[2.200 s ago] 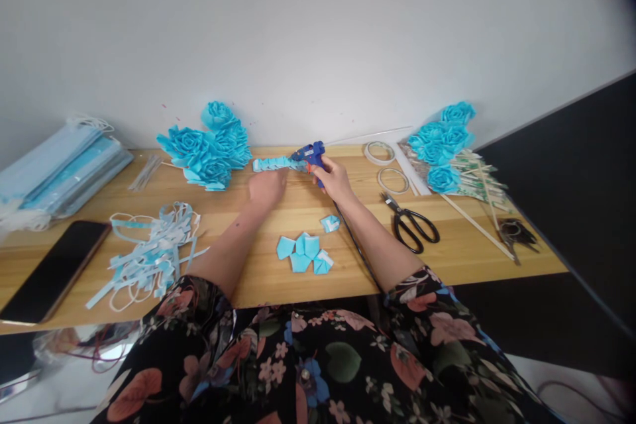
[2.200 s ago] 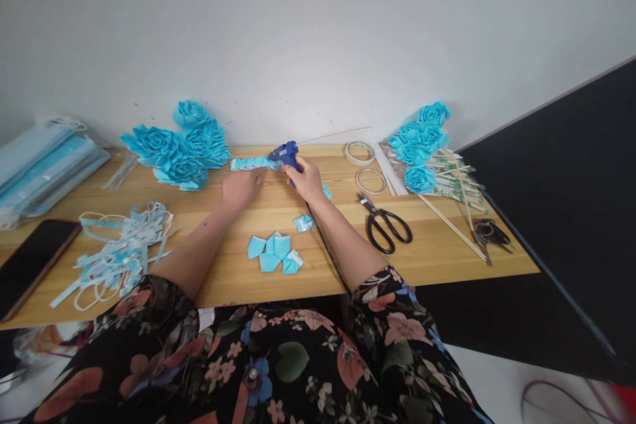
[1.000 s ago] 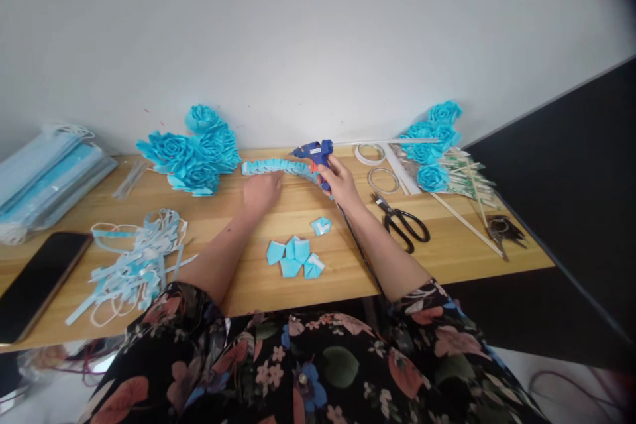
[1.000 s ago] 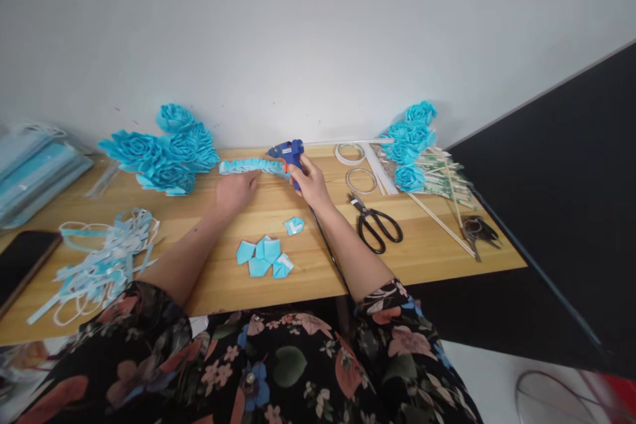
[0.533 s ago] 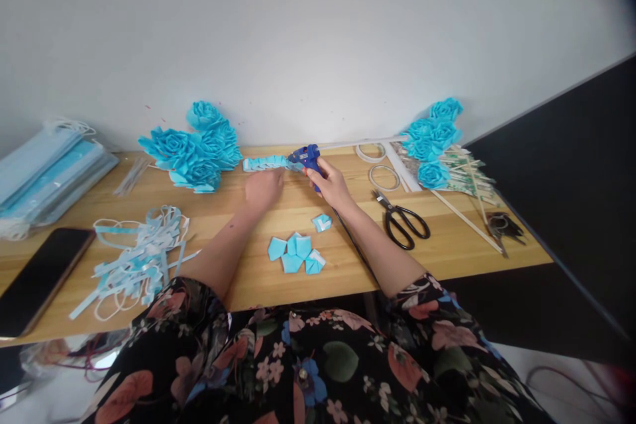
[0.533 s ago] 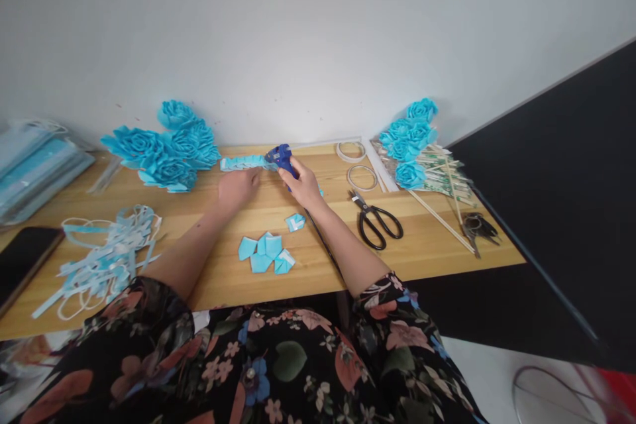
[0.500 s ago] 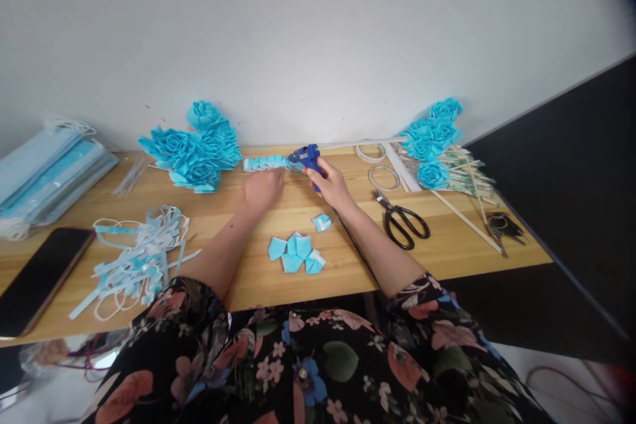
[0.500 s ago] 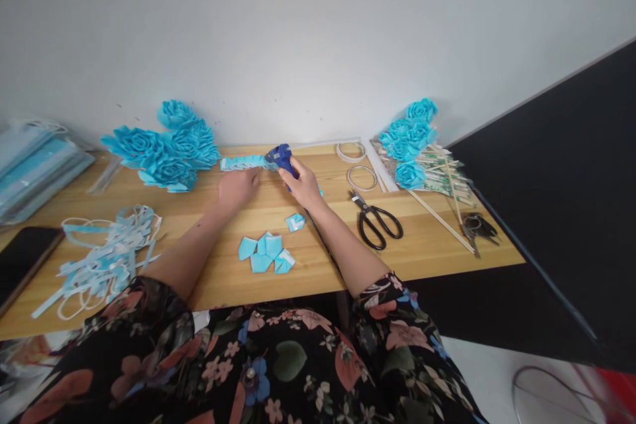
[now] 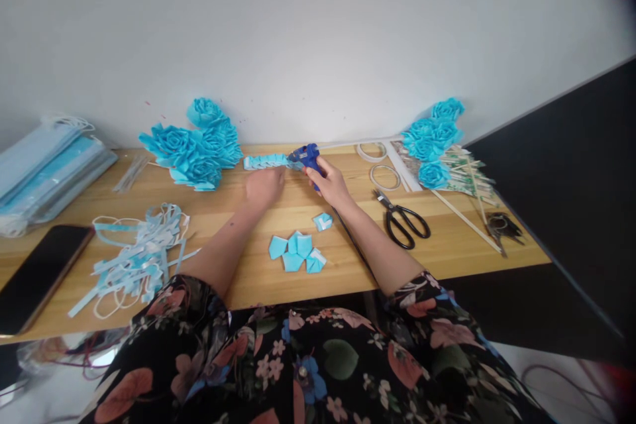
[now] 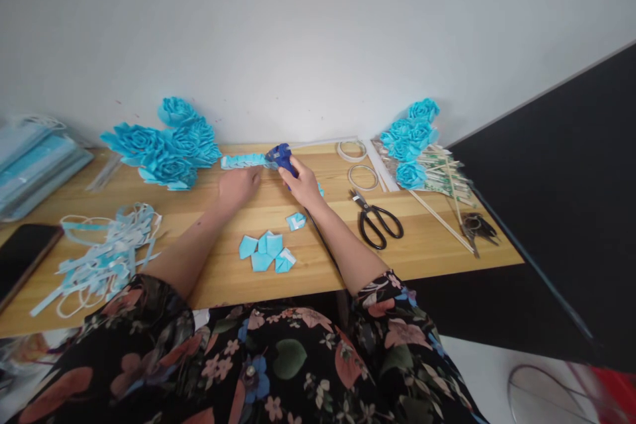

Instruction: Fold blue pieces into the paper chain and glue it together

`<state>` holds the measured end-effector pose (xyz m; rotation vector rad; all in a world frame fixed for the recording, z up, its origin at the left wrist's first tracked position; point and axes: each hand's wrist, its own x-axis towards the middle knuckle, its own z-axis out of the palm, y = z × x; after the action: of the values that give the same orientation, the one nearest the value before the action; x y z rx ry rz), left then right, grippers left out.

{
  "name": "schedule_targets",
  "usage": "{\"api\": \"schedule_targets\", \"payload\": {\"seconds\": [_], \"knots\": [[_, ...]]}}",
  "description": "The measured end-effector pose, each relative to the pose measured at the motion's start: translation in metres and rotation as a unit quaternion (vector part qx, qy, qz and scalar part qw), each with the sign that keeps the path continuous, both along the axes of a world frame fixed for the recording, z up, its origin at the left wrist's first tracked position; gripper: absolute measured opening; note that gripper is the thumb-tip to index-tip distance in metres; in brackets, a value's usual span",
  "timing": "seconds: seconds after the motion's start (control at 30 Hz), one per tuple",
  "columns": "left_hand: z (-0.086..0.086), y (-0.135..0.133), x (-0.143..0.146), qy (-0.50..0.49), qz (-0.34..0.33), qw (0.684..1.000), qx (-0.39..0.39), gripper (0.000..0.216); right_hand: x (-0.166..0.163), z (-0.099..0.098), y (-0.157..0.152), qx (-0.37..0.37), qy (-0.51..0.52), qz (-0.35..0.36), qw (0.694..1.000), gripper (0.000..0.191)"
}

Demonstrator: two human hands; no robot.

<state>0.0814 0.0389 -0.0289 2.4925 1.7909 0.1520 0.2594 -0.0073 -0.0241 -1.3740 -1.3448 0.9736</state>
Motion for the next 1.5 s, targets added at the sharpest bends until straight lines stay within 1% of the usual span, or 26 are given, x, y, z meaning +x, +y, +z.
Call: {"api": "schedule_targets", "payload": {"seconds": [0.17,0.4,0.6,0.77,0.87,1.03,1.13,1.3,1.5], "knots": [[0.001,-0.001,0.0,-0.002,-0.003,1.0,0.001,0.041,0.0,0.003,0.0,0.007,0.01,-0.001,1.0,0.034],[0.0,0.0,-0.002,-0.008,-0.005,1.0,-0.004,0.042,0.011,0.017,-0.005,0.038,0.054,-0.044,0.997,0.037],[-0.002,-0.002,-0.004,-0.03,0.004,1.0,0.0,0.043,0.015,0.013,-0.008,0.018,0.053,-0.038,0.998,0.035],[-0.005,-0.003,-0.002,-0.044,-0.033,0.998,0.014,0.047,0.013,0.013,-0.008,0.022,0.052,-0.035,0.998,0.03],[-0.001,-0.003,0.003,-0.013,-0.035,0.999,0.001,0.048,0.014,0.011,-0.007,0.021,0.057,-0.039,0.997,0.029],[0.01,-0.005,0.01,0.034,-0.034,0.998,-0.035,0.048,0.015,0.007,-0.006,0.021,0.055,-0.04,0.997,0.031],[0.013,-0.005,0.011,0.039,-0.037,0.998,-0.035,0.048,0.016,0.006,-0.006,0.015,0.047,-0.04,0.998,0.033],[0.017,-0.003,0.011,0.032,-0.052,0.997,-0.038,0.046,0.016,0.006,-0.006,0.013,0.03,-0.042,0.999,0.031],[0.019,-0.006,0.012,0.028,-0.032,0.998,-0.041,0.046,0.018,0.001,-0.005,0.039,0.004,-0.032,0.999,0.027]]}}
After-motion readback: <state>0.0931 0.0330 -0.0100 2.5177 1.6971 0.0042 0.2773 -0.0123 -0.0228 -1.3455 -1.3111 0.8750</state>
